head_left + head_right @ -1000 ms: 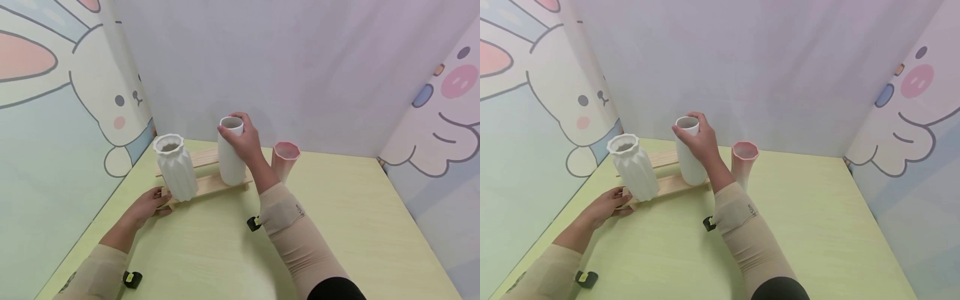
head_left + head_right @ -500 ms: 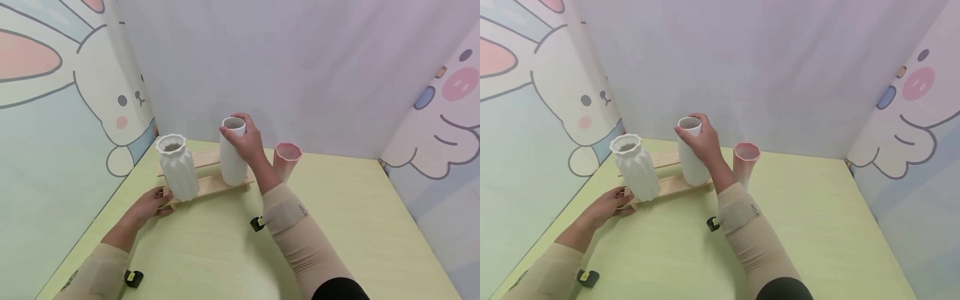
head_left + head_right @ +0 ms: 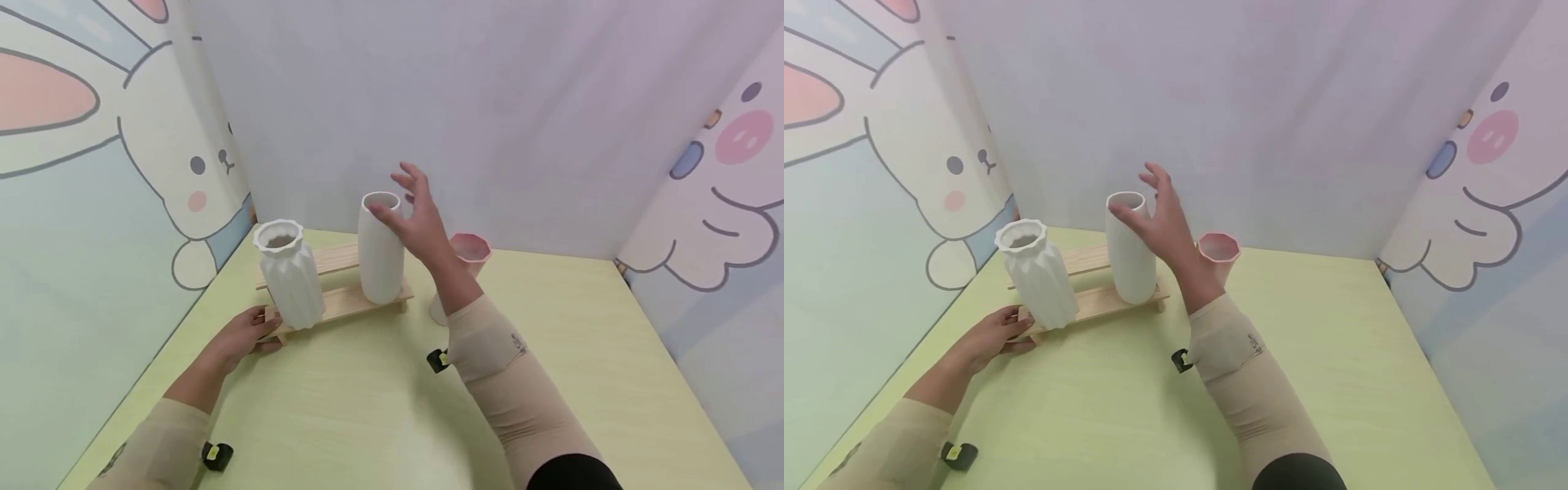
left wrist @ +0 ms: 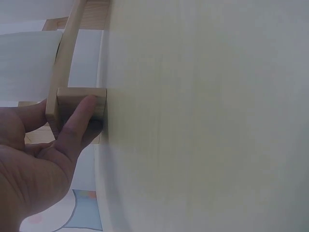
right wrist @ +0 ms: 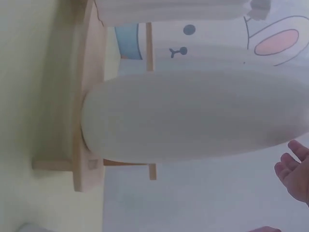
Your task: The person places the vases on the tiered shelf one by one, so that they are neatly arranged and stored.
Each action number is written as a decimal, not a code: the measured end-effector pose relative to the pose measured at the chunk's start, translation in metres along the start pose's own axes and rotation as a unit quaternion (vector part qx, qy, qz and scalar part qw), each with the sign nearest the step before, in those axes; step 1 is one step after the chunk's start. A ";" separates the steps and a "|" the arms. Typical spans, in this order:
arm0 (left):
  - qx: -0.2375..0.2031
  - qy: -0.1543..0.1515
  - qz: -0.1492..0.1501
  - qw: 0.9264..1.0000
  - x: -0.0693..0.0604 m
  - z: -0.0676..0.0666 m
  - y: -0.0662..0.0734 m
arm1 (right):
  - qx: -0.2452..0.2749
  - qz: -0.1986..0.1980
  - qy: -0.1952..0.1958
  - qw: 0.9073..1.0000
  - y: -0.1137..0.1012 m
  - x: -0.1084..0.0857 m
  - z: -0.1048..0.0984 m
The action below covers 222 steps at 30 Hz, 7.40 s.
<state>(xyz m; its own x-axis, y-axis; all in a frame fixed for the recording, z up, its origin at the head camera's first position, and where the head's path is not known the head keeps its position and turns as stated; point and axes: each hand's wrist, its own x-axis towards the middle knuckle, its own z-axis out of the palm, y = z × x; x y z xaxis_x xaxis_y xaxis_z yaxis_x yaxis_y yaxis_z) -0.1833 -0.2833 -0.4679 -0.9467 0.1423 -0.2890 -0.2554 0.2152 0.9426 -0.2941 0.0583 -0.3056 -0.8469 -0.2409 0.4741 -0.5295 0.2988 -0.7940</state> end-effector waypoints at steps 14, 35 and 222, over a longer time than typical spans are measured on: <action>0.000 -0.002 0.005 1.000 0.001 -0.001 -0.002 | -0.091 -0.040 0.057 0.993 -0.010 -0.004 -0.085; -0.004 0.000 0.003 1.000 0.002 -0.001 -0.003 | 0.086 0.034 0.062 0.994 0.090 -0.061 -0.092; -0.027 0.010 -0.006 1.000 0.006 0.015 -0.007 | 0.249 0.009 0.037 0.968 0.003 0.082 -0.010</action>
<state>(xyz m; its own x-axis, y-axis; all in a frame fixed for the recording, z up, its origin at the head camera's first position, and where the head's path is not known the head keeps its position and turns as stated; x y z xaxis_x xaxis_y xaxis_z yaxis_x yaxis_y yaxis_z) -0.1846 -0.2698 -0.4785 -0.9470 0.1211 -0.2975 -0.2764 0.1644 0.9469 -0.3657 0.0482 -0.2650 -0.8663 -0.1675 0.4707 -0.4416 -0.1837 -0.8782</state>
